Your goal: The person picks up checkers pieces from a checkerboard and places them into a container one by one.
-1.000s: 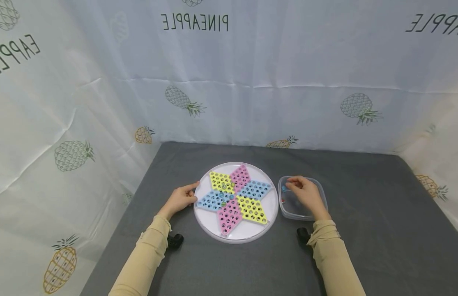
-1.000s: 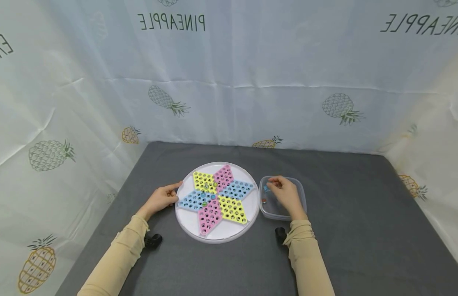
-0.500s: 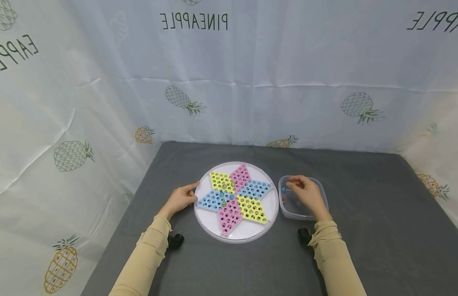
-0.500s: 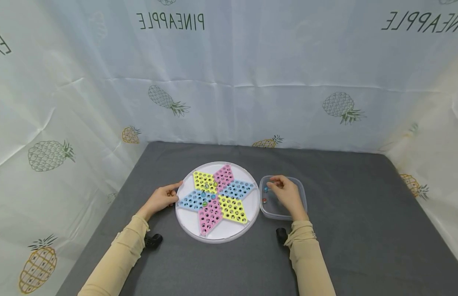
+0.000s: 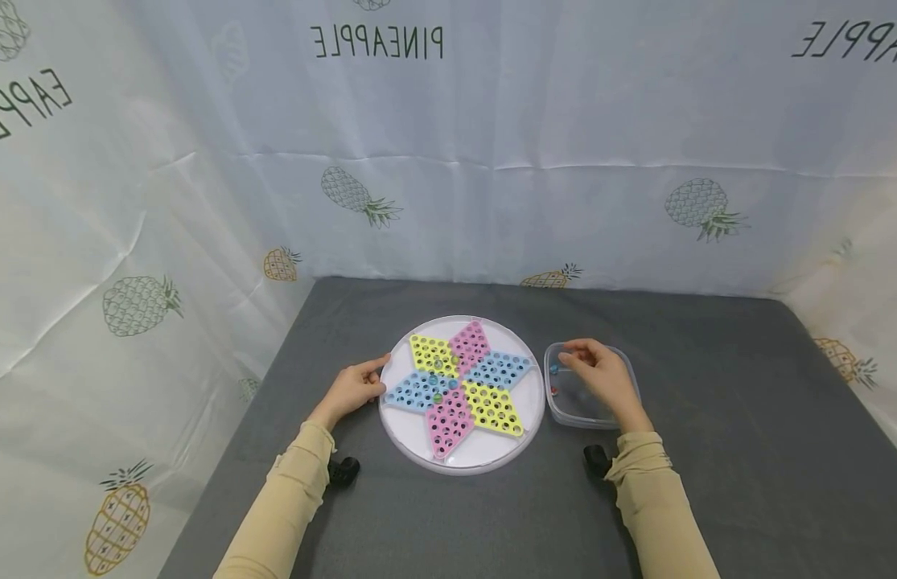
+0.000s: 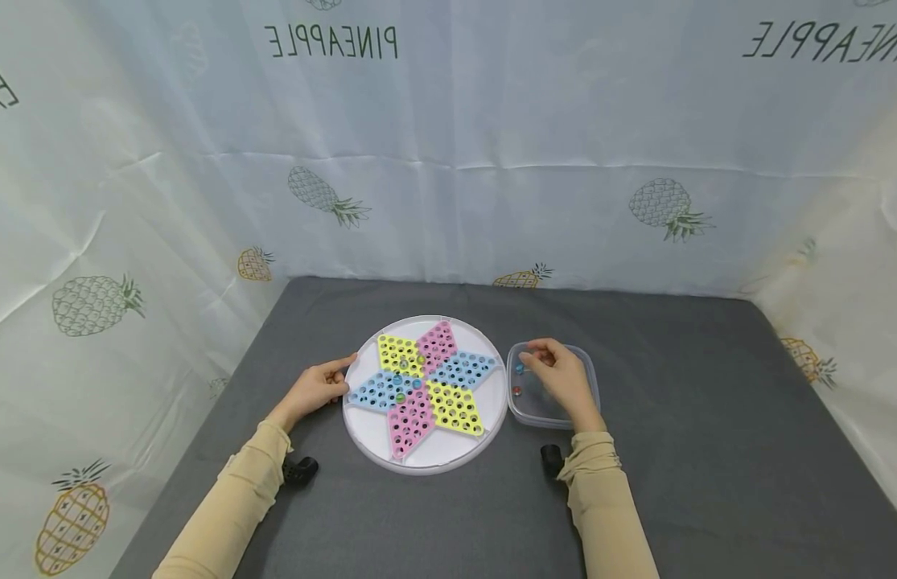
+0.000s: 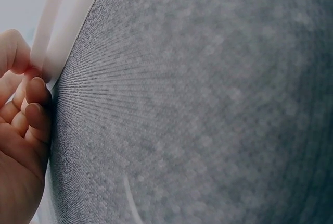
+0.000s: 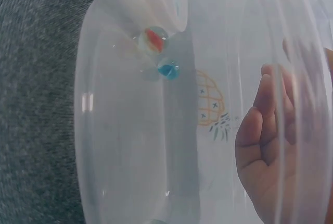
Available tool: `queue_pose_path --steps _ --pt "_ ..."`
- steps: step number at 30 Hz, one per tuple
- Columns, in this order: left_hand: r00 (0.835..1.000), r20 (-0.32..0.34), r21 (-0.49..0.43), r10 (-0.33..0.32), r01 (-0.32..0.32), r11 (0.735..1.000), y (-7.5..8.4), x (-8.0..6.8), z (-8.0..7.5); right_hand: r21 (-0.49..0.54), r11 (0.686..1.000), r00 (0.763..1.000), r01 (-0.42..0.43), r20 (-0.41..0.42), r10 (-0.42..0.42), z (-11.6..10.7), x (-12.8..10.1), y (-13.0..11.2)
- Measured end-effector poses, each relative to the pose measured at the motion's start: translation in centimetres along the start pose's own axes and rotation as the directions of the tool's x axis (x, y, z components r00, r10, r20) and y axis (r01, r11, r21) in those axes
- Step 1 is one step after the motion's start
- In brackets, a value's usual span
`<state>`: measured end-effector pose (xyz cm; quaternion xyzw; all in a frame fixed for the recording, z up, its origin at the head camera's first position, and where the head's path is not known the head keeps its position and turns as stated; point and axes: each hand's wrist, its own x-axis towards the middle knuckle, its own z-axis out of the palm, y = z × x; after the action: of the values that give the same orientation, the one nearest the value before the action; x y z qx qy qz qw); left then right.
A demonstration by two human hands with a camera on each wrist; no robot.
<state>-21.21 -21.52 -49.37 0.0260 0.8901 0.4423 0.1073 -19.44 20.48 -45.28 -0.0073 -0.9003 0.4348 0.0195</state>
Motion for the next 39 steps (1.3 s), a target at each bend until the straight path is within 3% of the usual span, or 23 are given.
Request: queue_pose_path --steps 14,28,39 --pt "1.000 -0.011 0.009 0.014 -0.014 1.000 0.1 -0.1 0.0 0.036 0.998 0.998 0.053 0.013 -0.053 -0.5 -0.5 -1.9" --pt "1.000 -0.001 -0.001 -0.002 0.002 1.000 -0.1 0.0 0.0 0.074 0.989 0.991 0.129 0.027 -0.131 0.4 -0.9 -3.7" --pt "1.000 -0.008 -0.001 0.015 -0.015 1.000 -0.2 0.0 0.1 0.143 0.984 0.985 0.106 0.122 -0.124 2.0 -1.0 -5.1"
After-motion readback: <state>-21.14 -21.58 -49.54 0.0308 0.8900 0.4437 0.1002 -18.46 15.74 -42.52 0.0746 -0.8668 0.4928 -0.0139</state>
